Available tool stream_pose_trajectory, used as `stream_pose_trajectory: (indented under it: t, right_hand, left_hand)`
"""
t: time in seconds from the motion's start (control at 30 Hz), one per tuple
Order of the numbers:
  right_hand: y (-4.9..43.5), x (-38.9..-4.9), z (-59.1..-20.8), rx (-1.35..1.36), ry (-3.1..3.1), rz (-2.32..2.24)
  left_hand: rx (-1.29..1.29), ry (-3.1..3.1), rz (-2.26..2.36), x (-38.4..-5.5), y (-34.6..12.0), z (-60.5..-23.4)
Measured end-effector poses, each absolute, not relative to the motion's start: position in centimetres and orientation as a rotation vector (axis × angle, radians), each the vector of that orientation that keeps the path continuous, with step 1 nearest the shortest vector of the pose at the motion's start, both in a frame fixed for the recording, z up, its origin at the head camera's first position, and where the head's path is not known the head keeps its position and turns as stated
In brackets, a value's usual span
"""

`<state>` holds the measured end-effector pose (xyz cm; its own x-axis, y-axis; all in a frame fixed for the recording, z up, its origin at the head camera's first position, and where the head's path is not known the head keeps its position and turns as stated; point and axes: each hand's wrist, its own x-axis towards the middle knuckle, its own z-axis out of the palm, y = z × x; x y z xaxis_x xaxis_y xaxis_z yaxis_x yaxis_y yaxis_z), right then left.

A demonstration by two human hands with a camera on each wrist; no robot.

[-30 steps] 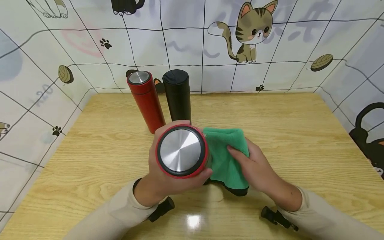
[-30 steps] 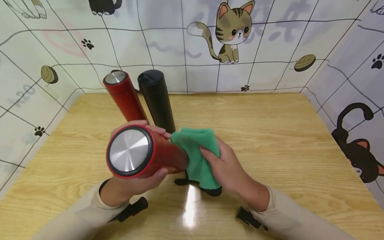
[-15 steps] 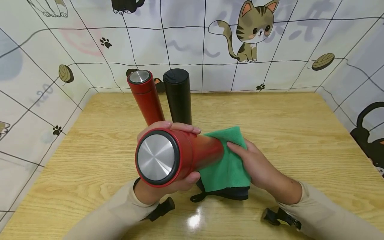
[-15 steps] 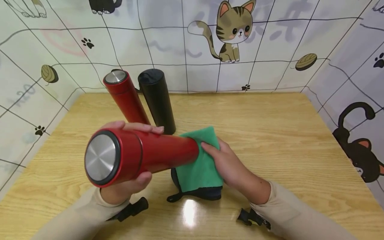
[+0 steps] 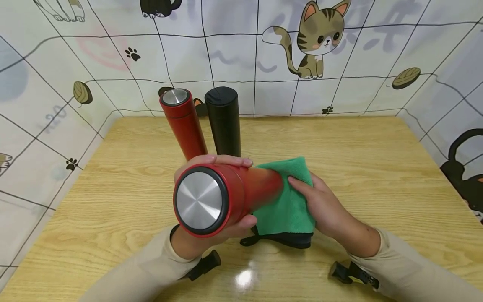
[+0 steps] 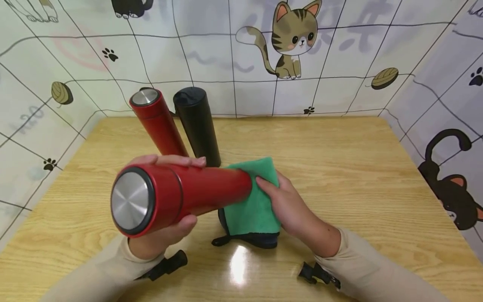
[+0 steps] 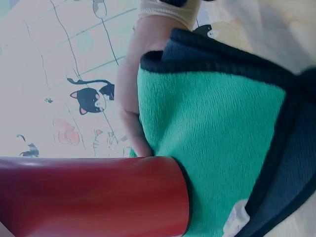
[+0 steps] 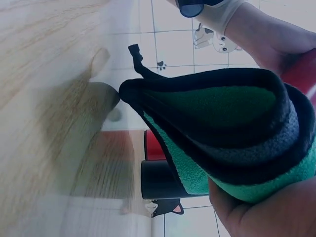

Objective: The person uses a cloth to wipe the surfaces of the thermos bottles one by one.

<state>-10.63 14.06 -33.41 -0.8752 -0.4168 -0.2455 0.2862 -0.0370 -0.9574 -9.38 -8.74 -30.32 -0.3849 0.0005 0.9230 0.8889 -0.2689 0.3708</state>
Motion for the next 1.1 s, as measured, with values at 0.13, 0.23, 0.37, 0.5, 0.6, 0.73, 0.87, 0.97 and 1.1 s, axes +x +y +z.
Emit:
stream_pose_trajectory:
  t: [0.13, 0.23, 0.37, 0.5, 0.6, 0.73, 0.87, 0.97, 1.1]
  right_hand:
    - [14.25, -10.64, -33.26, -0.119, 1.81, -1.95]
    - [14.3, -10.66, -33.18, -0.096, 1.839, -1.957]
    - [14.27, -10.66, -33.3, -0.121, 1.822, -1.967]
    - [14.3, -10.79, -33.4, -0.152, 1.828, -1.947]
    - [14.42, -10.86, -33.26, -0.143, 1.858, -1.934]
    - [14.49, -10.9, -33.17, -0.122, 1.868, -1.944]
    - [14.45, -10.97, -33.35, -0.145, 1.85, -1.959]
    - [14.4, -11.0, -33.43, -0.185, 1.831, -1.961]
    - [14.52, -11.03, -33.4, -0.198, 1.841, -1.944]
  left_hand:
    - [-1.105, -1.334, -1.729, -9.72, -8.75, -30.41]
    - [-1.146, -1.33, -1.742, -9.86, -8.55, -30.42]
    - [-1.21, -1.293, -1.738, -9.89, -8.32, -30.33]
    - [-1.188, -1.295, -1.692, -9.99, -8.41, -30.18]
    - [-1.138, -1.324, -1.658, -10.15, -8.54, -30.16]
    - [-1.126, -1.353, -1.697, -10.19, -8.47, -30.42]
    - [-1.177, -1.34, -1.713, -10.2, -8.18, -30.56]
    - [-1.189, -1.327, -1.661, -10.29, -8.12, -30.42]
    - [-1.127, -1.337, -1.615, -10.38, -8.24, -30.31]
